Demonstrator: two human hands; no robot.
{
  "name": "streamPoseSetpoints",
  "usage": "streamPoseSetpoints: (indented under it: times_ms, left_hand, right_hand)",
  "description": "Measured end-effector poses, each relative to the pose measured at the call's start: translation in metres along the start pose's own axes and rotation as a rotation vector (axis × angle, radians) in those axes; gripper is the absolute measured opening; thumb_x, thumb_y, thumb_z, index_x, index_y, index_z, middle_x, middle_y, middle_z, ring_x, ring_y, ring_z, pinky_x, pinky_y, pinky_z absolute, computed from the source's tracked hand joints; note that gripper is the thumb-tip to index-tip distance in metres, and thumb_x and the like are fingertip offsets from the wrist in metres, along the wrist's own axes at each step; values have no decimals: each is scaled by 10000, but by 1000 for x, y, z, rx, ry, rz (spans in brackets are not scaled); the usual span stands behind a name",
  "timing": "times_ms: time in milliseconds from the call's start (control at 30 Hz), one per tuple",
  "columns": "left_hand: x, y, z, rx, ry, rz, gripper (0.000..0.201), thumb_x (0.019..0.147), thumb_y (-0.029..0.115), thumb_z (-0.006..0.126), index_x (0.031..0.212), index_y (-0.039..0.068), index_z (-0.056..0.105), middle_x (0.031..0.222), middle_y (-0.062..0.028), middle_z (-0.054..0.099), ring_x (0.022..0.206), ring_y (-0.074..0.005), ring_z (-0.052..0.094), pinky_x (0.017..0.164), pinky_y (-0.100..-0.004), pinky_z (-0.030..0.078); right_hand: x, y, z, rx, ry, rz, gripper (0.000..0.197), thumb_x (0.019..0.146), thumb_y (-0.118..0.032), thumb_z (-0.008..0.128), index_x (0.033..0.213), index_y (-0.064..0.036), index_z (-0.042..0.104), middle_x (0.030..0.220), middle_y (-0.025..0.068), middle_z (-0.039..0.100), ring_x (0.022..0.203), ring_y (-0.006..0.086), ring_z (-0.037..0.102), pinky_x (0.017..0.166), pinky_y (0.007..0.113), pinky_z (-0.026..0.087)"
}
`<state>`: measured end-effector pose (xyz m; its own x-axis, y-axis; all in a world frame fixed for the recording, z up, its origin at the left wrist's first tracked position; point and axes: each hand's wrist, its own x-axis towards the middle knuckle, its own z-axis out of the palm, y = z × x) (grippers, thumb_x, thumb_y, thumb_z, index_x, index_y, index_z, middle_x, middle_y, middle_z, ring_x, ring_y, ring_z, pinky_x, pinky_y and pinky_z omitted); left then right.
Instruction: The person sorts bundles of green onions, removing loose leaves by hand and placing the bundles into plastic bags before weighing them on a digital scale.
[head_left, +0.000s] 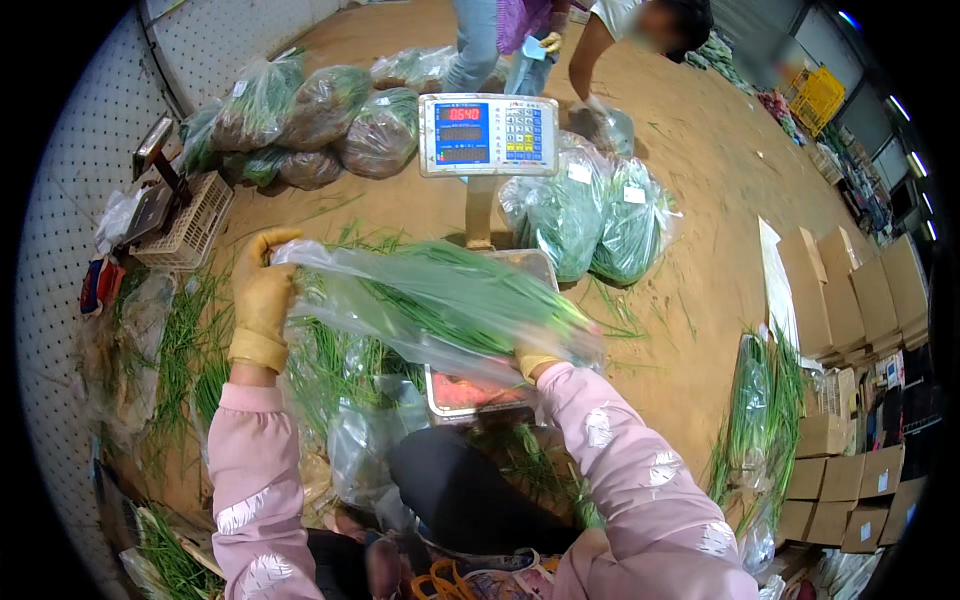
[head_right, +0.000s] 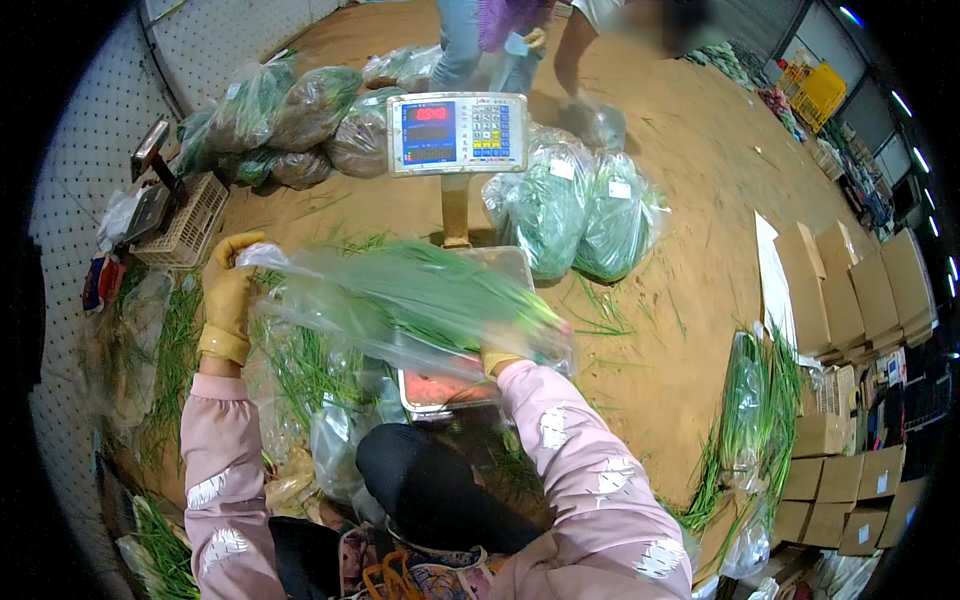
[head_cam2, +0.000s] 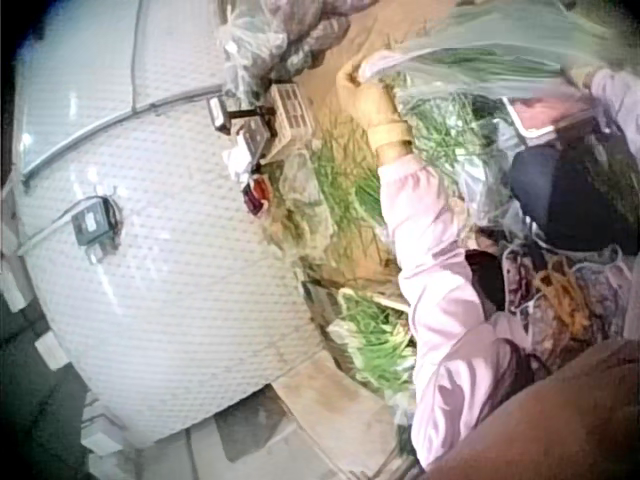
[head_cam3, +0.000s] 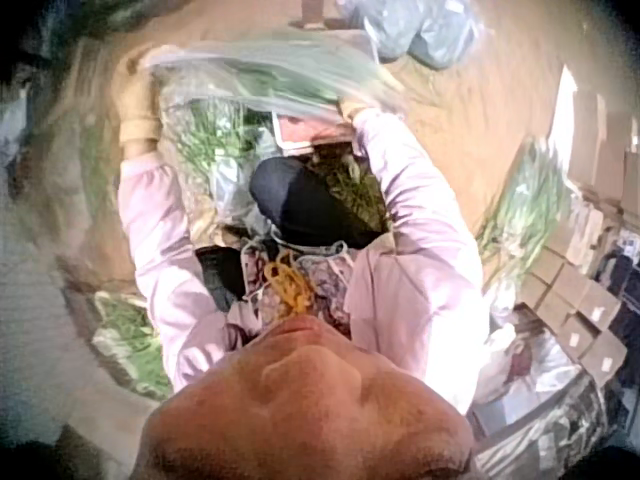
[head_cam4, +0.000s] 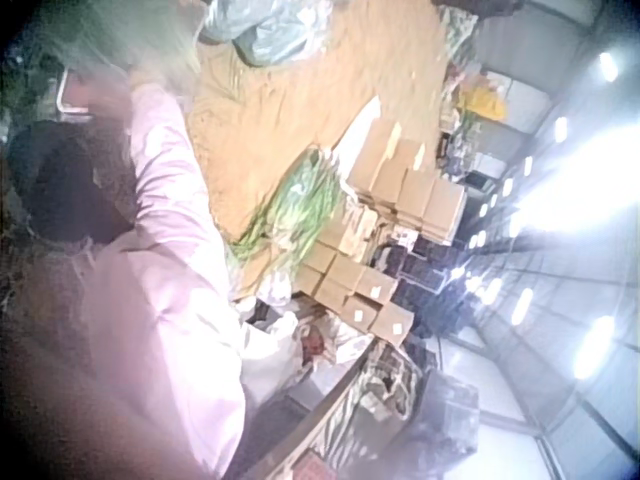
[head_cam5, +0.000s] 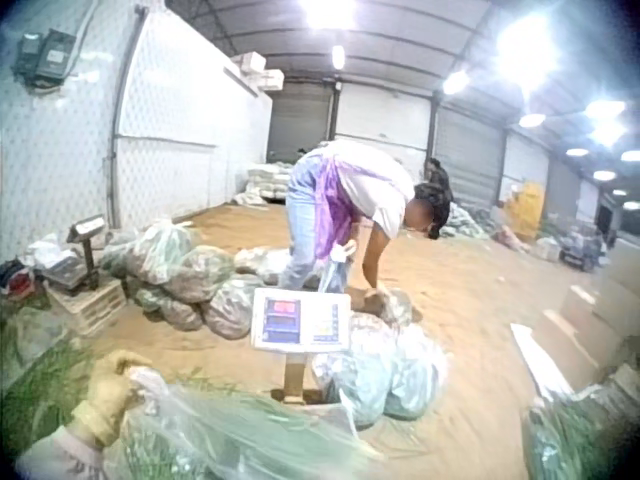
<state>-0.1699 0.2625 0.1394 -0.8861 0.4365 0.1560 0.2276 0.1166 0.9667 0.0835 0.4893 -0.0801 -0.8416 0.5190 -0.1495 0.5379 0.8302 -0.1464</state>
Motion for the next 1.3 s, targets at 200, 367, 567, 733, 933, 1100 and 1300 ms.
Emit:
streamPoseSetpoints:
  times_ms: [200,367,567,733,933,1100,1300]
  left_hand:
    - [-20,-16,0,261,-135,60,426,714,-21,543,1130,23,467,902,-72,548,752,-114,542,597,-214,467]
    - [-62,-27,-19,208,-227,54,633,690,15,625,1261,51,353,1178,-150,457,1070,-216,461,883,-284,380]
    - [-135,-63,-110,184,-150,-236,734,681,57,658,1317,100,294,1298,-152,354,1156,-293,385,918,-380,355]
    - [-244,-231,-258,234,49,-704,614,734,221,627,1284,119,371,1277,-169,391,1176,-273,375,923,-356,357]
    - [-323,-291,-270,580,105,-794,497,745,322,573,1087,-36,534,1081,-211,549,1012,-281,521,853,-326,401]
    - [-322,-310,-274,584,342,-842,419,754,321,494,1033,17,573,1044,-219,557,1002,-353,516,869,-364,405]
    - [-280,-383,-305,680,256,-807,355,779,308,493,970,28,600,956,-184,595,903,-315,565,830,-346,427]
  right_hand:
    - [-19,-27,-21,16,-52,41,571,694,-393,621,1141,-63,494,1046,170,560,955,307,544,797,415,429]
    - [-64,-29,-38,207,299,-120,510,780,-424,516,1135,-58,500,975,194,583,897,339,562,781,408,436]
    - [-84,-90,-108,494,44,-302,450,788,-345,546,1116,-40,507,960,189,586,861,331,568,760,395,440]
    - [-98,-205,-131,559,376,-999,407,750,-162,623,1123,-43,514,982,155,582,821,259,582,734,330,463]
    - [-75,-297,-40,685,-346,-930,393,762,-166,631,1118,-42,521,927,178,597,842,272,593,733,323,464]
    - [-72,-327,14,366,-704,-994,429,784,-230,593,1162,-58,487,987,186,591,888,300,585,756,338,461]
    - [-59,-356,7,303,-765,-911,452,767,-165,613,1175,-39,467,1013,186,582,914,298,580,789,335,458]
